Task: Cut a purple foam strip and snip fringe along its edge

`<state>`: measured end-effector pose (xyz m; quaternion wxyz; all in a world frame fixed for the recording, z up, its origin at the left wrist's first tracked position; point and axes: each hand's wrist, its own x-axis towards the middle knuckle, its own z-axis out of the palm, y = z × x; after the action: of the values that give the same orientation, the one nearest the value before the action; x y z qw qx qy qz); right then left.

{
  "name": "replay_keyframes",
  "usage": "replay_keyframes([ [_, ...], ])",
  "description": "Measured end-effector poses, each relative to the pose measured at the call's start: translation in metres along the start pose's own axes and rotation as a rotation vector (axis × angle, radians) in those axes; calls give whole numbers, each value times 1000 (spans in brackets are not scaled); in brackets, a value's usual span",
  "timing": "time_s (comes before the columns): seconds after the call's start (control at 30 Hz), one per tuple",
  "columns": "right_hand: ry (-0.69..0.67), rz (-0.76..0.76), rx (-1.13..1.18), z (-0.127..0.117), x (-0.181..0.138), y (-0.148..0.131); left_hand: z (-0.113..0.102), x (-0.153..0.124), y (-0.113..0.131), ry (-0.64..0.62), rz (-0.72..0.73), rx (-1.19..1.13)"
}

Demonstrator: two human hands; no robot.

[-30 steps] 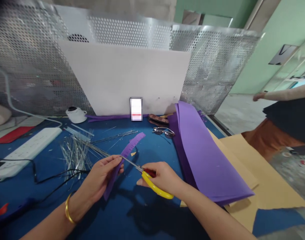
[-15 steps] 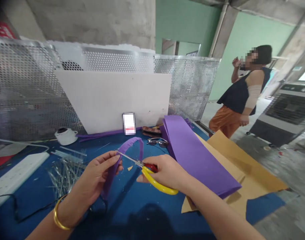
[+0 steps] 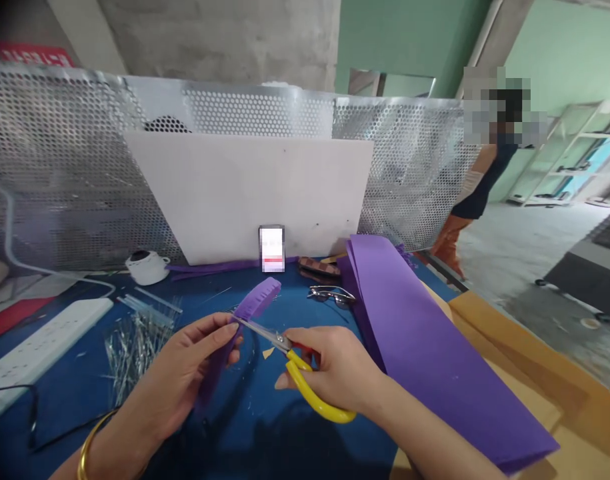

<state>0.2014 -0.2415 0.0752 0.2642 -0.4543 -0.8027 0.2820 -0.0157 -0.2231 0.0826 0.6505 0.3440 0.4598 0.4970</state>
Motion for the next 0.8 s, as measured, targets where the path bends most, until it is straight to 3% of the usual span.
replay_keyframes([
  [0.2, 47, 18, 15, 5, -1, -1, -6, 1, -3, -27, -7, 30],
  [0.47, -202, 84, 674, 12, 1, 12, -10, 3, 0, -138, 71, 137],
  [0.8, -271, 122, 802, 12, 1, 14, -11, 3, 0, -149, 49, 148],
])
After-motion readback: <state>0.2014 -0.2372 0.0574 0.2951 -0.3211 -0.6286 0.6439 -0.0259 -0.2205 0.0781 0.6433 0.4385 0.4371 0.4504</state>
